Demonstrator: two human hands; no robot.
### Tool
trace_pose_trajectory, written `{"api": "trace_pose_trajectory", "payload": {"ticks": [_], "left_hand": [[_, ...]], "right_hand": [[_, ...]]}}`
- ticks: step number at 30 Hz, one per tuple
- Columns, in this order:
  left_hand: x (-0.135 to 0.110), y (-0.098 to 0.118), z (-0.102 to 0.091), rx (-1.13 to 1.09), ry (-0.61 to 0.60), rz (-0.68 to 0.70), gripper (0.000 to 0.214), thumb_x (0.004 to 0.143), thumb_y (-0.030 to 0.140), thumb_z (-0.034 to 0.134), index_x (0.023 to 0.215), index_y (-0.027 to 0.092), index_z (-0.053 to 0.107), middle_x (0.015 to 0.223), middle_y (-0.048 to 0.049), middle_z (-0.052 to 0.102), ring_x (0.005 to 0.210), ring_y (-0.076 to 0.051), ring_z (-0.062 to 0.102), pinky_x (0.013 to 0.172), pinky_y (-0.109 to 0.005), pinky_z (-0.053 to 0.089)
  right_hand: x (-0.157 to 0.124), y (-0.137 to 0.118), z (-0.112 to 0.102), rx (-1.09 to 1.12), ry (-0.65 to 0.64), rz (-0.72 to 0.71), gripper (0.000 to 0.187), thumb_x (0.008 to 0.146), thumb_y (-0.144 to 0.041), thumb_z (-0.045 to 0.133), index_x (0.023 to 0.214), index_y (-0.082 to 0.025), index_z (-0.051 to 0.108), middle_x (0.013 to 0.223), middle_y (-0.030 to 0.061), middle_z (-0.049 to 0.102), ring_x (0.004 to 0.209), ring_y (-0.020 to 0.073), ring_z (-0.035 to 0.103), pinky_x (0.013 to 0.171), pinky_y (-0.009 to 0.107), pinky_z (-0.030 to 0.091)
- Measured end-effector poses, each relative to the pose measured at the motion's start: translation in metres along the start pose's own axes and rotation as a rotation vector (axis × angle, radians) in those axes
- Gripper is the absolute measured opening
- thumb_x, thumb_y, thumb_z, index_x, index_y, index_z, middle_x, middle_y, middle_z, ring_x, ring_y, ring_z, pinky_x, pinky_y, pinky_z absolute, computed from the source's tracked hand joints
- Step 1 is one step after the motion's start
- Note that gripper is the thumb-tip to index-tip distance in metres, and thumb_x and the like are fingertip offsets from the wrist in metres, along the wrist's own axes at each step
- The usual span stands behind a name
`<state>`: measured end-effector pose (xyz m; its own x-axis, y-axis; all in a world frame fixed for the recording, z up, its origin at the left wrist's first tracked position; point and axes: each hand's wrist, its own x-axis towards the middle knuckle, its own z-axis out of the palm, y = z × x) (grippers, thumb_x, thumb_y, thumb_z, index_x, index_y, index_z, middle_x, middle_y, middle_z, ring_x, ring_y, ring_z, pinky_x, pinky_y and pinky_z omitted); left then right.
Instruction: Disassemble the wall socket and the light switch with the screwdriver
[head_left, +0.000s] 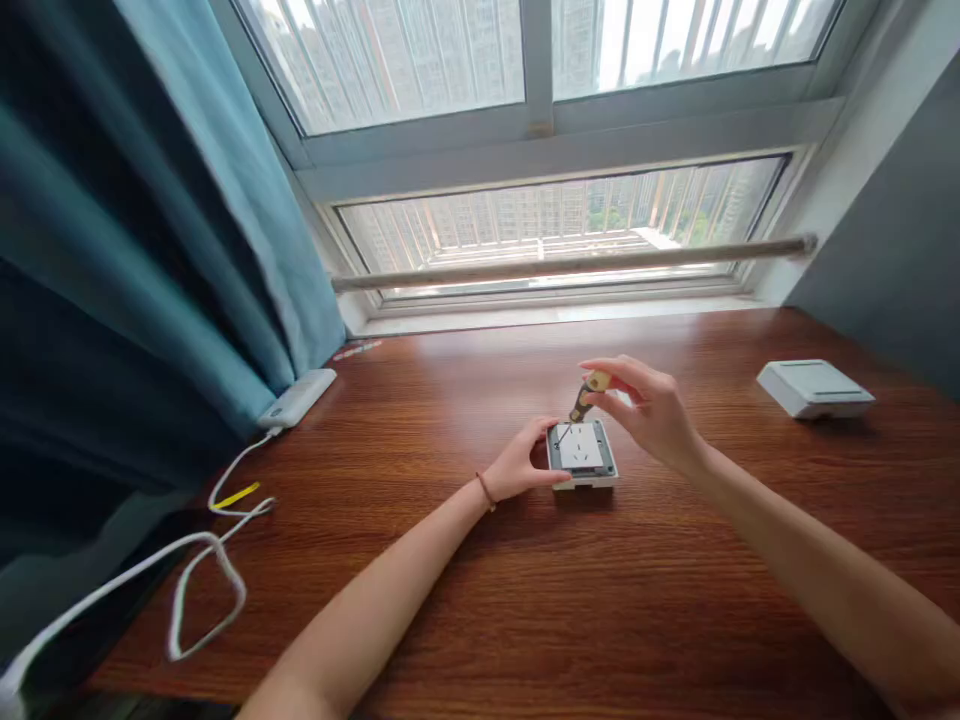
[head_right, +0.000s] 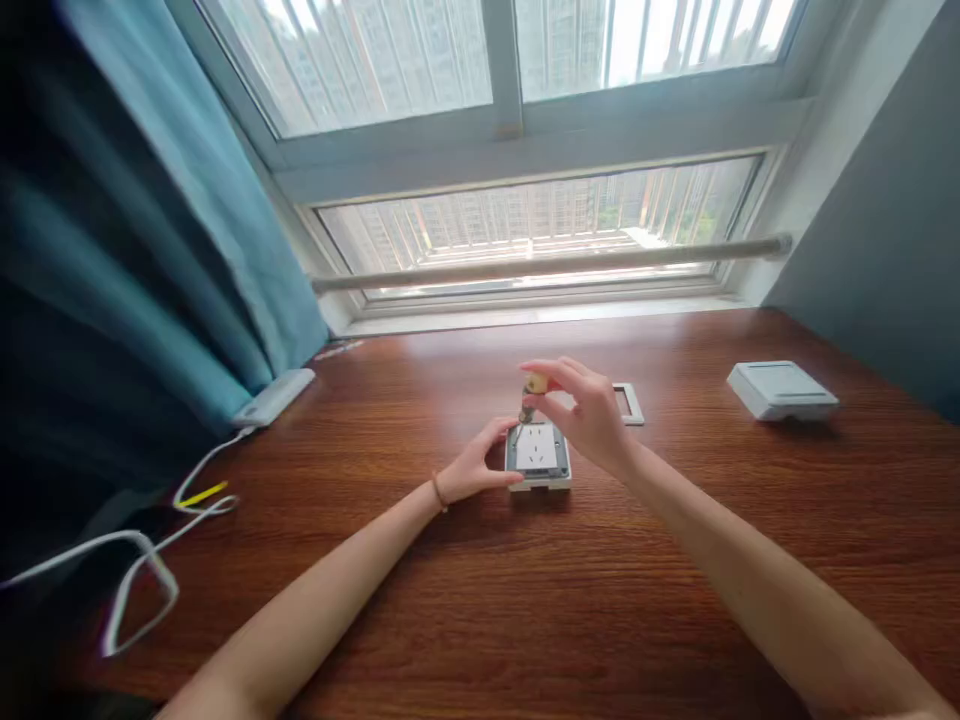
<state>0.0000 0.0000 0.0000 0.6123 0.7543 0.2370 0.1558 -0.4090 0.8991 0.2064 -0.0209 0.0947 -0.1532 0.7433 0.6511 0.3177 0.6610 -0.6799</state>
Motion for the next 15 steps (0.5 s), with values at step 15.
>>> {"api": "trace_pose_trajectory", "payload": {"ticks": [15], "left_hand": [[-0.001, 0.002, 0.000, 0.001, 0.015, 0.012, 0.074, 0.061, 0.031, 0.076, 0.125, 0.021, 0.041, 0.130, -0.0117, 0.040, 0.119, -0.028, 0.042, 0.101, -0.043, 0.035]], "right_hand": [[0.008, 0.000, 0.003, 0.083, -0.014, 0.042, 0.028, 0.081, -0.021, 0.058, 0.109, -0.024, 0.058, 0.092, 0.0040, 0.064, 0.089, 0.0189, 0.062, 0.083, 0.038, 0.050]]}}
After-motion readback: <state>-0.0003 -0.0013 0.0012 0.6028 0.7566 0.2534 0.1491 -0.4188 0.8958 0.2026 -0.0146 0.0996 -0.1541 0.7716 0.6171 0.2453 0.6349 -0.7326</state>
